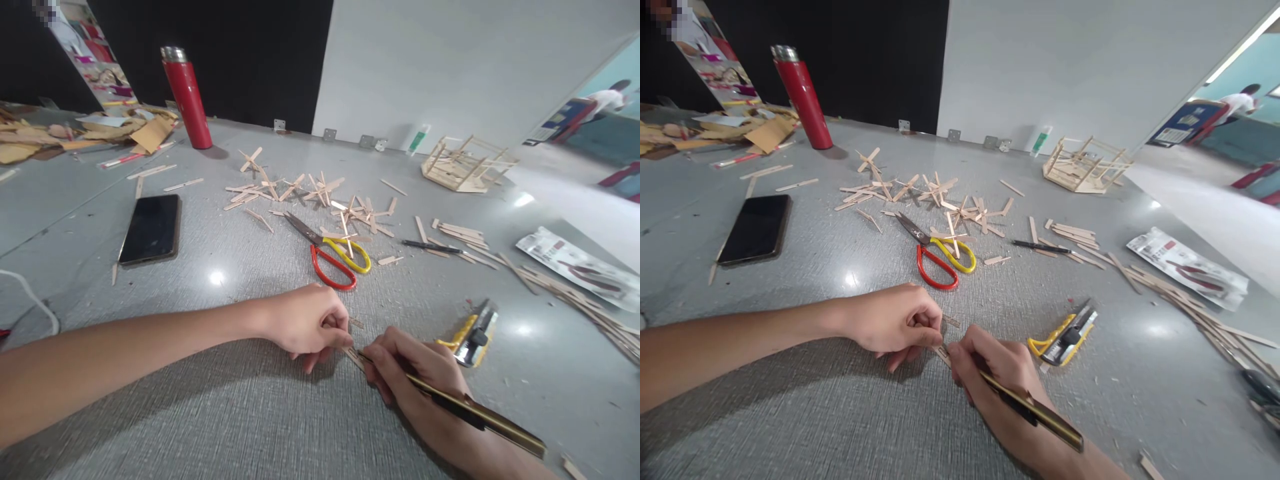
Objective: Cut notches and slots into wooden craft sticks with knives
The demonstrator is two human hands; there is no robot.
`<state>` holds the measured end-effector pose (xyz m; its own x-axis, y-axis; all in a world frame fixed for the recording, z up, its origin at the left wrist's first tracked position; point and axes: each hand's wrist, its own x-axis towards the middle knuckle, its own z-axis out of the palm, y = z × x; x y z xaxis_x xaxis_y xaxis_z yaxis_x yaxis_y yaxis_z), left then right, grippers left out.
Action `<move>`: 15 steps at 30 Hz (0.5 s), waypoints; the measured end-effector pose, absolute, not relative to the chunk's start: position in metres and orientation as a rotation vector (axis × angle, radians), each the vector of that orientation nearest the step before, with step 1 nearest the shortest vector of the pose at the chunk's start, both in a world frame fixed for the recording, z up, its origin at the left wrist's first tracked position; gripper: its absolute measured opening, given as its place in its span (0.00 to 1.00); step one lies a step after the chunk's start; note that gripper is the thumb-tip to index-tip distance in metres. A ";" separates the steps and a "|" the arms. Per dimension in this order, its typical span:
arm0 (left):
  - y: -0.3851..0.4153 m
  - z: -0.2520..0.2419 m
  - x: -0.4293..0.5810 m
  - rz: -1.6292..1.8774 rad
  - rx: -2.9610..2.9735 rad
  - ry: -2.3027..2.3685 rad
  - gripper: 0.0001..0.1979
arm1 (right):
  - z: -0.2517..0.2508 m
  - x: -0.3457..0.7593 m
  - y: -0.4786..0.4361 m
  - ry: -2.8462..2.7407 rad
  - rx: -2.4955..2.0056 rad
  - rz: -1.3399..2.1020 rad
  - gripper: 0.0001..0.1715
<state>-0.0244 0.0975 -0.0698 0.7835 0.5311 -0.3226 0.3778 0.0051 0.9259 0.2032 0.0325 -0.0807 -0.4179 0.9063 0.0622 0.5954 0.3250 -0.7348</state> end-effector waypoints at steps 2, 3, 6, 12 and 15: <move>0.098 -0.070 -0.025 0.138 1.615 0.740 0.14 | -0.082 0.203 0.033 -2.146 -1.309 0.867 0.25; 0.098 -0.070 -0.025 0.139 1.619 0.742 0.14 | -0.083 0.203 0.034 -2.161 -1.303 0.861 0.25; 0.097 -0.070 -0.025 0.136 1.624 0.751 0.14 | -0.085 0.205 0.035 -2.205 -1.285 0.868 0.25; 0.095 -0.069 -0.024 0.149 1.618 0.787 0.14 | -0.081 0.203 0.037 -2.261 -1.310 0.907 0.27; 0.094 -0.070 -0.023 0.156 1.611 0.792 0.15 | -0.072 0.199 0.040 -2.261 -1.321 0.924 0.28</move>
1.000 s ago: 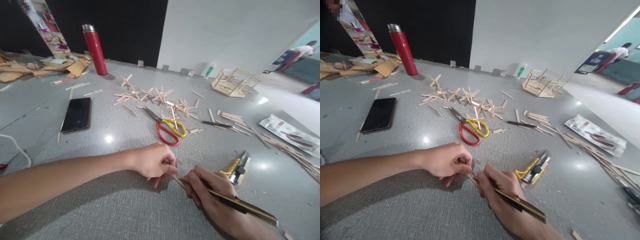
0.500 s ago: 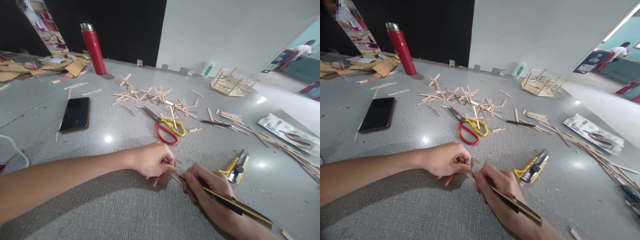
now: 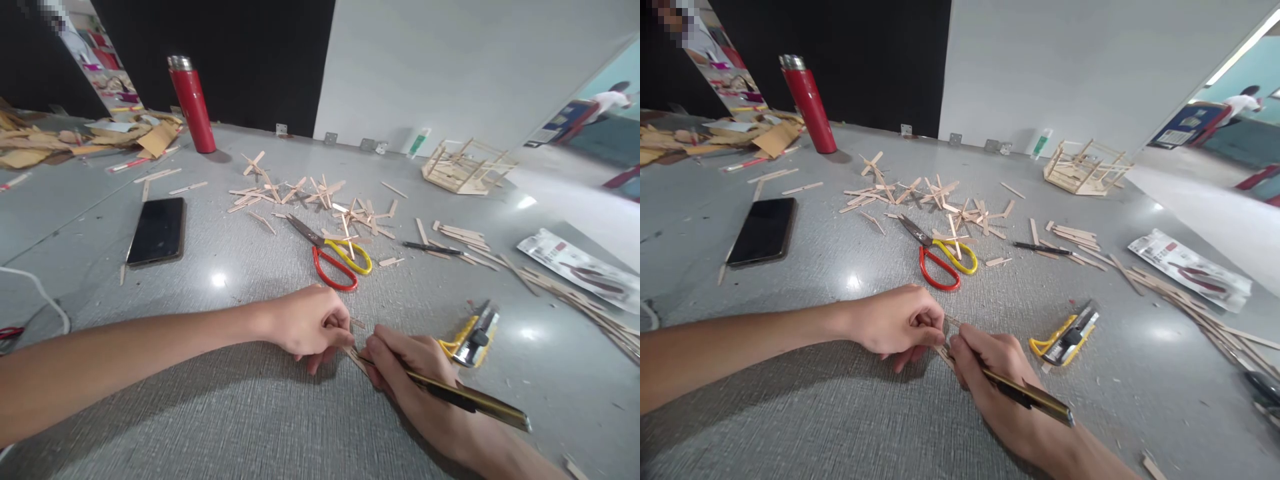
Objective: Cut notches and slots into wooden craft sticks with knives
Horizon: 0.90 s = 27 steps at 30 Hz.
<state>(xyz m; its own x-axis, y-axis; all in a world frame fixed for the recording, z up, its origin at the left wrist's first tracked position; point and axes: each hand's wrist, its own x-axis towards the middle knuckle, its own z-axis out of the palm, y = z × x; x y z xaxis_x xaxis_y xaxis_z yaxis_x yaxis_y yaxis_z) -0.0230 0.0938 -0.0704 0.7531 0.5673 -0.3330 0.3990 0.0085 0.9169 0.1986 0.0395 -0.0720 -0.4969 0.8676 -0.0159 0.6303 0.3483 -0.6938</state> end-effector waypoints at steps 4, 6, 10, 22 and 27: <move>0.094 -0.070 -0.023 0.156 1.596 0.783 0.14 | -0.066 0.196 0.042 -2.207 -1.328 0.997 0.30; 0.094 -0.069 -0.023 0.147 1.590 0.771 0.14 | -0.067 0.197 0.041 -2.137 -1.323 1.049 0.30; 0.095 -0.069 -0.023 0.139 1.591 0.763 0.14 | -0.071 0.201 0.035 -1.884 -1.329 1.055 0.32; 0.097 -0.071 -0.024 0.151 1.614 0.749 0.15 | -0.077 0.198 0.034 -2.080 -1.349 0.956 0.29; 0.097 -0.073 -0.024 0.148 1.617 0.745 0.15 | -0.078 0.197 0.034 -2.046 -1.363 1.000 0.29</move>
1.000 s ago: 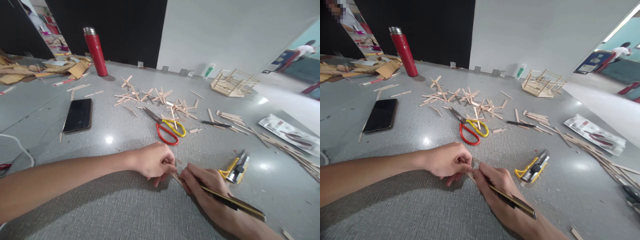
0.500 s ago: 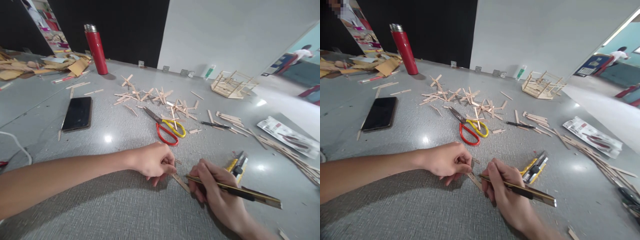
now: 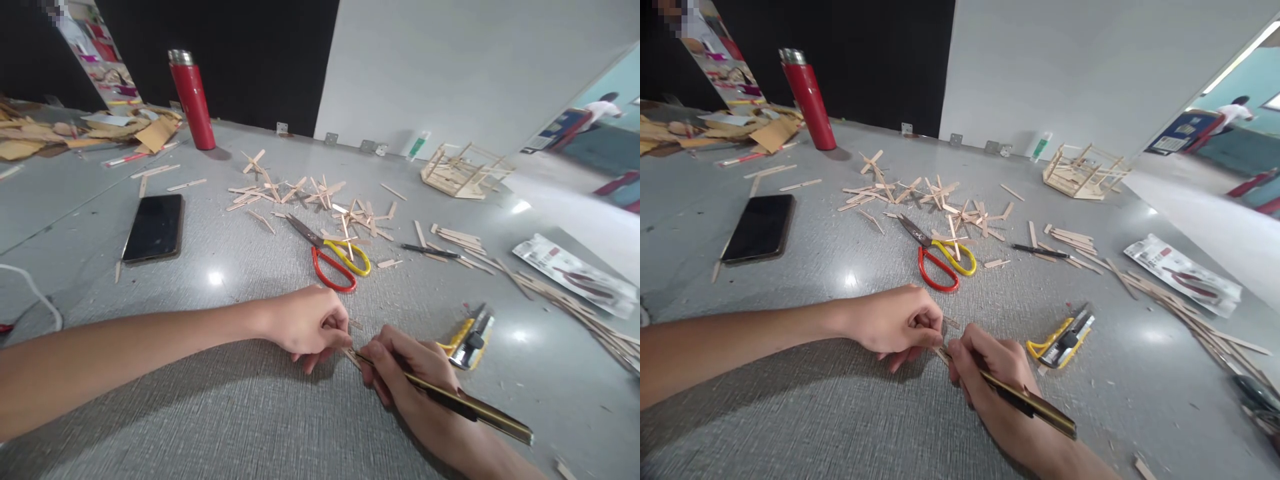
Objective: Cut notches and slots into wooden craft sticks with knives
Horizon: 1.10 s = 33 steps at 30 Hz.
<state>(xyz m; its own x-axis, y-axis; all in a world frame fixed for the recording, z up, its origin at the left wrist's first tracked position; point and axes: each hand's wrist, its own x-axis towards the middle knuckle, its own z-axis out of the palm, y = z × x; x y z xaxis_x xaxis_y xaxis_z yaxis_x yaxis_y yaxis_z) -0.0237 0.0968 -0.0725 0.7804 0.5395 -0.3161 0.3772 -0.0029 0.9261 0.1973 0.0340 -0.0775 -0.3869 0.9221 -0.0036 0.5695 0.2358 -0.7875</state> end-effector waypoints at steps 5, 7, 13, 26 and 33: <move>0.096 -0.072 -0.024 0.139 1.623 0.751 0.14 | -0.078 0.199 0.034 -2.107 -1.333 0.919 0.26; 0.096 -0.072 -0.024 0.136 1.624 0.753 0.14 | -0.078 0.199 0.034 -2.120 -1.324 0.881 0.26; 0.097 -0.070 -0.024 0.136 1.636 0.765 0.14 | -0.079 0.199 0.033 -2.164 -1.300 0.846 0.24; 0.096 -0.070 -0.024 0.150 1.624 0.777 0.13 | -0.073 0.200 0.037 -2.401 -1.172 0.722 0.21; 0.097 -0.073 -0.023 0.141 1.572 0.766 0.14 | -0.074 0.202 0.038 -2.254 -1.288 0.876 0.27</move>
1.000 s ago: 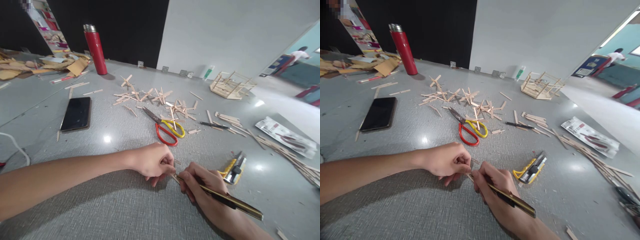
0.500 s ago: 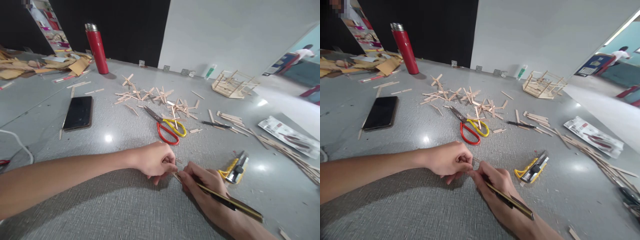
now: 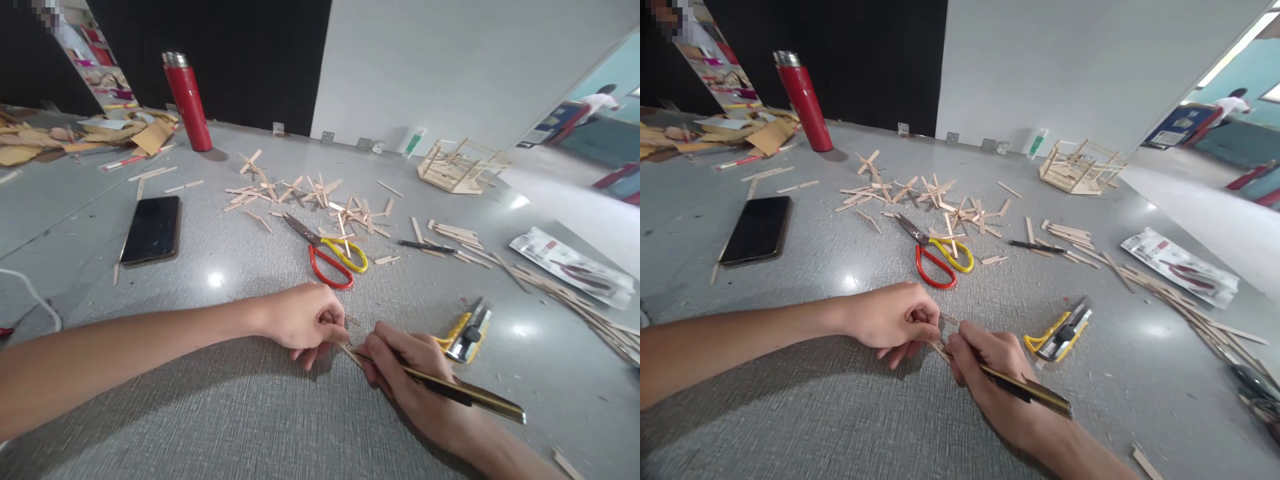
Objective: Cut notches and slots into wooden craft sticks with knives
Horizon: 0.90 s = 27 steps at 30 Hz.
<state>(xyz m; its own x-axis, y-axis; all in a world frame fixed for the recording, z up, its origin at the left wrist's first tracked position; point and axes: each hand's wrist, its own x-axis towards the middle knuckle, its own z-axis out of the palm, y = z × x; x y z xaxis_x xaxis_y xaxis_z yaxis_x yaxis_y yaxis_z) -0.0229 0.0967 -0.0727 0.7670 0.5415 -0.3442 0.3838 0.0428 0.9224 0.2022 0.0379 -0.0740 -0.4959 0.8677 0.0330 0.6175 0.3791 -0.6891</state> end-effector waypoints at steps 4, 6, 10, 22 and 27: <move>0.096 -0.073 -0.024 0.128 1.564 0.772 0.13 | -0.071 0.201 0.037 -2.063 -1.303 0.949 0.30; 0.096 -0.073 -0.024 0.126 1.564 0.780 0.13 | -0.071 0.200 0.036 -1.995 -1.302 0.964 0.30; 0.096 -0.074 -0.024 0.127 1.566 0.780 0.14 | -0.076 0.202 0.035 -2.089 -1.306 0.951 0.28; 0.097 -0.071 -0.025 0.117 1.603 0.785 0.15 | -0.083 0.201 0.038 -2.224 -1.280 0.868 0.25; 0.096 -0.073 -0.024 0.136 1.587 0.789 0.19 | -0.081 0.200 0.040 -2.298 -1.250 0.828 0.25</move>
<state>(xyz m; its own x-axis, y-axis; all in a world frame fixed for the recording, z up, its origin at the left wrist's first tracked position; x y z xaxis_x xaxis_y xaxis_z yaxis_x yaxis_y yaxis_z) -0.0237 0.0962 -0.0732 0.7557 0.5522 -0.3522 0.4027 0.0322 0.9148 0.1999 0.0402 -0.0810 -0.5232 0.8501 0.0601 0.6164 0.4261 -0.6621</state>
